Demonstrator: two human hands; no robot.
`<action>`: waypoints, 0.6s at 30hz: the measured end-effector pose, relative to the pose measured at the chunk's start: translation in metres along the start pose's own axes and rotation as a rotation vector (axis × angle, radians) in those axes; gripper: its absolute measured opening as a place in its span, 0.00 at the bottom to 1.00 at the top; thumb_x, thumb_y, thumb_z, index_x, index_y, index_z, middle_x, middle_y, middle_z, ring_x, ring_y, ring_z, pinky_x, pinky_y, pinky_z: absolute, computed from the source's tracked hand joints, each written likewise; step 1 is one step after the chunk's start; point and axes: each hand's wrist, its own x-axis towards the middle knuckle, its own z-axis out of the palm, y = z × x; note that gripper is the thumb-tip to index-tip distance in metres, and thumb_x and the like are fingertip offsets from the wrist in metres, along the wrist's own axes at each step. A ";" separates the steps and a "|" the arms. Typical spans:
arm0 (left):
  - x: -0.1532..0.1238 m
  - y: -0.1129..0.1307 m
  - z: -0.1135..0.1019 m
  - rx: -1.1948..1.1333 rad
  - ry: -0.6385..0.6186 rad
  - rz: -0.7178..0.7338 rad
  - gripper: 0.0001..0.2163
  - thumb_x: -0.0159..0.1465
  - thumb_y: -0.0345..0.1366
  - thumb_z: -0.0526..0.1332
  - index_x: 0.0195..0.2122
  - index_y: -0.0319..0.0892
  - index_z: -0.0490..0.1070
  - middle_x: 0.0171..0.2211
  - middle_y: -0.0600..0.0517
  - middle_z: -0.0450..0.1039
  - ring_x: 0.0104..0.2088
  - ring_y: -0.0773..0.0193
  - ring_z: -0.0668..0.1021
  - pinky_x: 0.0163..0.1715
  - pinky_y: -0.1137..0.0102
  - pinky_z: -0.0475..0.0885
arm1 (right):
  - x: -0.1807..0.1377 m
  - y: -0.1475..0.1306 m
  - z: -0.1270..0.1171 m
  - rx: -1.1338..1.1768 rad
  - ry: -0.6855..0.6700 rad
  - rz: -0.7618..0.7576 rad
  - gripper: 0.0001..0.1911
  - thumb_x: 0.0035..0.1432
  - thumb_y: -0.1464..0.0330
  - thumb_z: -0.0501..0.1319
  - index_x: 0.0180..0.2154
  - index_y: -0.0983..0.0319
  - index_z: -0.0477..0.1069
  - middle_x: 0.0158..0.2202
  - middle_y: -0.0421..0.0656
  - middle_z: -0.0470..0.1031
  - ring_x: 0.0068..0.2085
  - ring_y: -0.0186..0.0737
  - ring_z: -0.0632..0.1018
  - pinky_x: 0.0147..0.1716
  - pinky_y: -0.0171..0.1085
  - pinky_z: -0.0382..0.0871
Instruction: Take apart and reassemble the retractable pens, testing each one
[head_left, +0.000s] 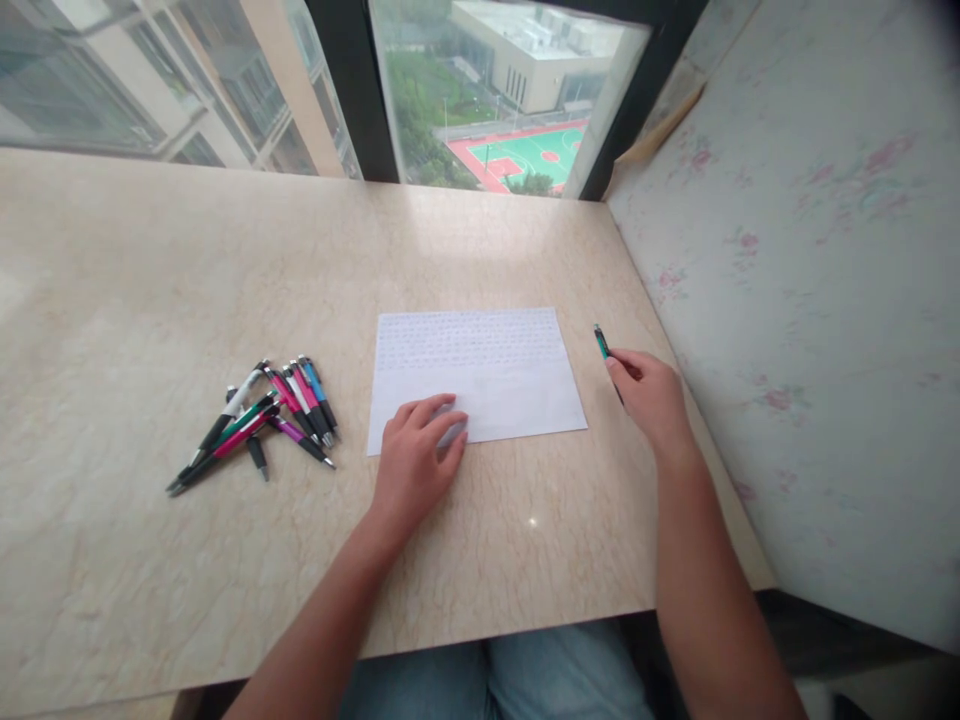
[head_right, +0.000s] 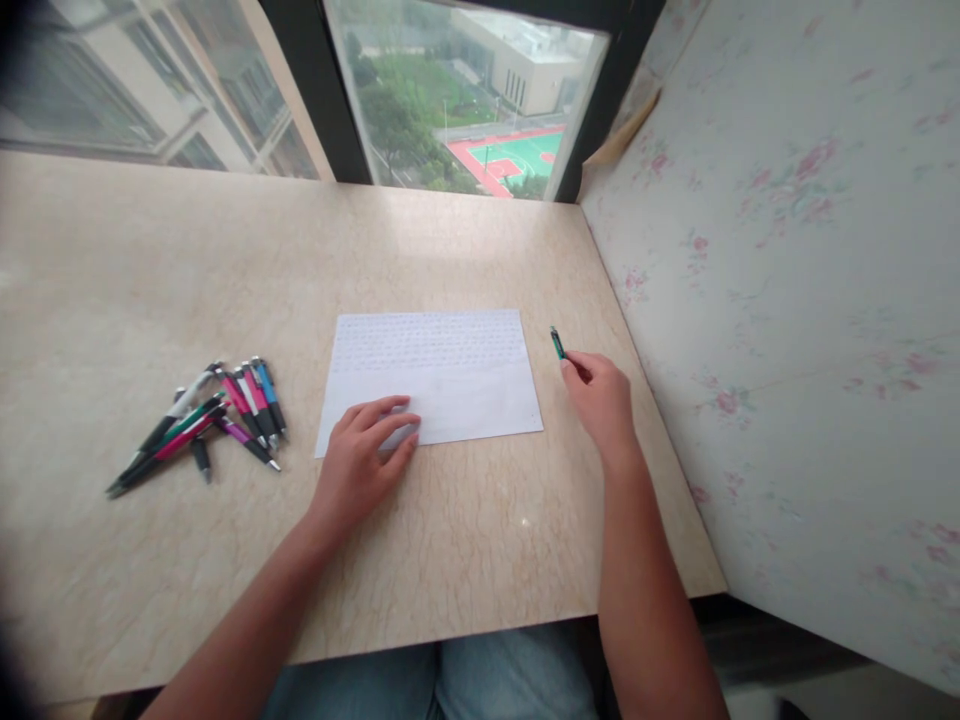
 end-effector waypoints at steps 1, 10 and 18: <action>0.000 0.000 0.000 0.001 0.001 0.001 0.09 0.64 0.35 0.59 0.43 0.45 0.77 0.53 0.47 0.74 0.51 0.52 0.73 0.52 0.53 0.69 | -0.001 0.011 -0.009 -0.153 0.014 -0.015 0.17 0.59 0.62 0.58 0.43 0.63 0.79 0.40 0.49 0.80 0.38 0.44 0.77 0.41 0.43 0.69; 0.002 -0.004 0.001 0.031 0.006 0.032 0.09 0.65 0.37 0.59 0.43 0.46 0.76 0.53 0.47 0.74 0.50 0.51 0.74 0.51 0.53 0.69 | -0.018 0.056 -0.031 -0.677 0.068 0.038 0.16 0.62 0.67 0.54 0.45 0.64 0.77 0.40 0.52 0.77 0.39 0.46 0.74 0.38 0.40 0.63; 0.003 -0.006 0.001 0.035 0.015 0.058 0.09 0.64 0.38 0.59 0.43 0.46 0.76 0.52 0.47 0.74 0.49 0.50 0.74 0.50 0.52 0.70 | -0.042 0.062 -0.034 -0.599 0.238 0.087 0.15 0.59 0.65 0.57 0.44 0.64 0.77 0.40 0.51 0.77 0.40 0.46 0.74 0.39 0.41 0.63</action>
